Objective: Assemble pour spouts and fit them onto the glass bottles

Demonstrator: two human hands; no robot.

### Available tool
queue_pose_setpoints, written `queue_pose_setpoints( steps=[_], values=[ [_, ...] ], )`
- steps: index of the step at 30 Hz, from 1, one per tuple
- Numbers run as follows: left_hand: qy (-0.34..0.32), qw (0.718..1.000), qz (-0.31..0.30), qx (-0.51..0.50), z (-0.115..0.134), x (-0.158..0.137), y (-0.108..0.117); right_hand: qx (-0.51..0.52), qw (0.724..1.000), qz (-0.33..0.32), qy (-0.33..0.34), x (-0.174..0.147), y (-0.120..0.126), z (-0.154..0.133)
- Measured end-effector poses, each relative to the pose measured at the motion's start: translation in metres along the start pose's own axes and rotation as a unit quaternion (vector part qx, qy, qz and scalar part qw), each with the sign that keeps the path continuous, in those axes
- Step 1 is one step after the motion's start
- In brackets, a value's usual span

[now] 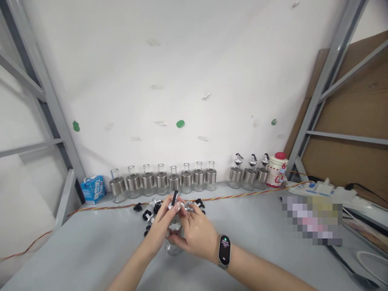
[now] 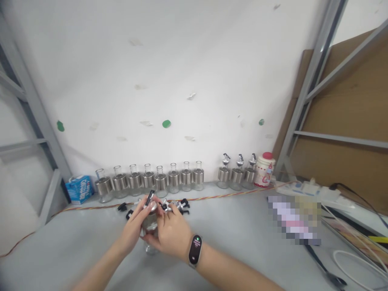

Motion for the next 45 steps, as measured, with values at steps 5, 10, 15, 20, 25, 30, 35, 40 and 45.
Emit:
queue_pose_setpoints(
  steps=[5,10,15,20,25,30,35,40,45],
  values=[
    [-0.008,1.000,0.010,0.004,0.001,-0.001,0.002,-0.004,1.000,0.006,0.000,0.000,-0.001,0.000],
    [0.002,1.000,-0.013,-0.005,-0.002,-0.001,0.001,-0.005,1.000,0.005,-0.002,0.000,-0.001,0.000],
    [0.001,1.000,-0.007,0.006,-0.001,-0.002,0.002,-0.005,1.000,-0.001,0.001,0.000,0.000,0.001],
    [-0.025,0.999,-0.011,0.026,-0.001,-0.002,0.001,-0.005,1.000,-0.010,0.000,-0.002,-0.001,0.003],
    [-0.036,0.999,-0.022,0.005,-0.013,0.001,0.002,0.012,1.000,0.000,-0.003,-0.004,-0.002,0.003],
    [-0.057,0.996,-0.047,-0.045,-0.016,0.003,0.001,0.026,0.999,0.028,0.006,-0.005,-0.003,0.003],
    [-0.031,0.998,-0.037,-0.036,-0.009,-0.001,-0.001,0.039,0.999,0.008,-0.001,-0.006,-0.007,0.003],
    [-0.027,0.997,-0.073,-0.030,-0.006,-0.005,0.004,0.071,0.997,-0.034,-0.011,-0.006,0.001,0.006],
    [-0.018,0.990,-0.138,-0.004,0.001,-0.013,0.011,0.194,0.969,-0.148,-0.048,-0.007,0.014,0.016]
  ],
)
Point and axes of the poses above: each hand's wrist, its own x-axis towards the middle knuckle, its own y-axis out of the back of the hand, z = x × y, the point moved 2 cm from there along x, towards the middle knuckle, and after that the axes turned 12 degrees about -z, right-handed, at the moved point
